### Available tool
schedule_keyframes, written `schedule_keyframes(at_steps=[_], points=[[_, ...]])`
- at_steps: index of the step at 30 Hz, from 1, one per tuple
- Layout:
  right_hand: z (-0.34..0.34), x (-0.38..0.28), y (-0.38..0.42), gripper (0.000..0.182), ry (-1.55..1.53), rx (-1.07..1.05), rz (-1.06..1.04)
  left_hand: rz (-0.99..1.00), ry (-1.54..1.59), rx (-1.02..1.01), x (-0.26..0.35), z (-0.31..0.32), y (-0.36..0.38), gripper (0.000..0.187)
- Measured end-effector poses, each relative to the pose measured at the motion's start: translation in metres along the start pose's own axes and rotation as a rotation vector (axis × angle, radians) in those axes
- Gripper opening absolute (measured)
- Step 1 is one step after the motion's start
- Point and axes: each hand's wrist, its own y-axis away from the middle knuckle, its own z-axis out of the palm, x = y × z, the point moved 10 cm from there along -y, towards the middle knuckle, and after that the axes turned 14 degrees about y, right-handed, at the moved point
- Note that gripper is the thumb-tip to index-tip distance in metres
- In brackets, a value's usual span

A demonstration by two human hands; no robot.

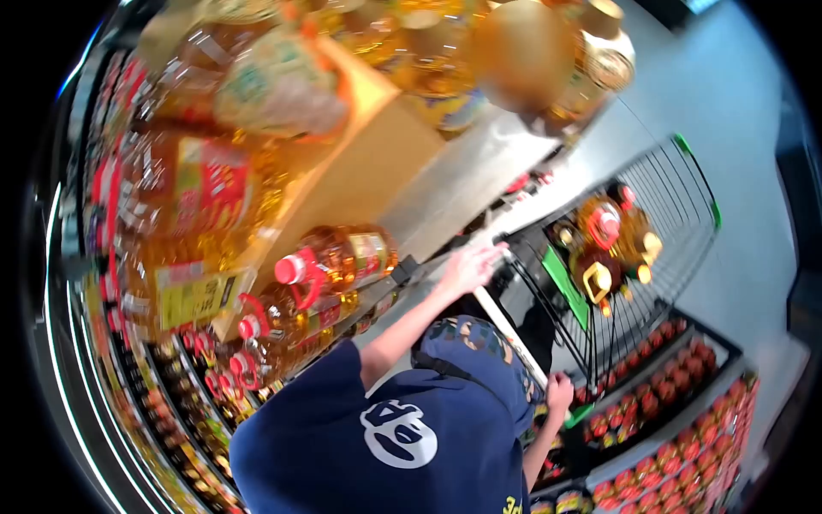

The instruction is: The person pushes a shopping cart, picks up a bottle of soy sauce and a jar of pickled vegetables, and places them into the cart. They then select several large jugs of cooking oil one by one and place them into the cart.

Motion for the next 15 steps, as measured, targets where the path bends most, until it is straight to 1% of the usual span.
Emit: schedule_keyframes(at_steps=[1,3,5,7,9,11,12,13,15], points=[[-0.011,-0.015,-0.004,0.031,-0.003,-0.023,-0.036,0.049,0.002,0.019,0.008,-0.002,-0.002,0.051],[-0.018,-0.015,-0.015,0.030,-0.015,0.013,-0.063,0.020,0.113,0.000,0.010,-0.001,-0.007,0.045],[-0.036,-0.011,-0.028,0.032,-0.080,0.079,-0.057,0.021,0.104,-0.015,0.008,0.004,-0.012,0.038],[-0.035,-0.004,-0.041,0.034,-0.196,-0.108,-0.054,0.078,0.074,-0.036,0.007,0.013,-0.023,0.032],[-0.037,-0.010,-0.043,0.044,-0.296,-0.417,0.002,0.056,-0.012,-0.080,0.018,0.024,-0.042,0.031],[-0.027,-0.017,-0.051,0.052,-0.678,-0.648,-0.059,0.106,-0.021,-0.125,0.038,0.041,-0.069,0.036],[-0.036,-0.023,-0.058,0.055,-0.771,-0.665,-0.121,0.148,-0.033,-0.138,0.050,0.051,-0.084,0.037],[-0.053,-0.028,-0.066,0.051,-0.802,-0.655,-0.143,0.190,-0.044,-0.150,0.067,0.061,-0.101,0.039],[-0.079,-0.029,-0.097,0.043,-0.950,-0.569,-0.231,0.257,-0.001,-0.178,0.095,0.085,-0.134,0.040]])
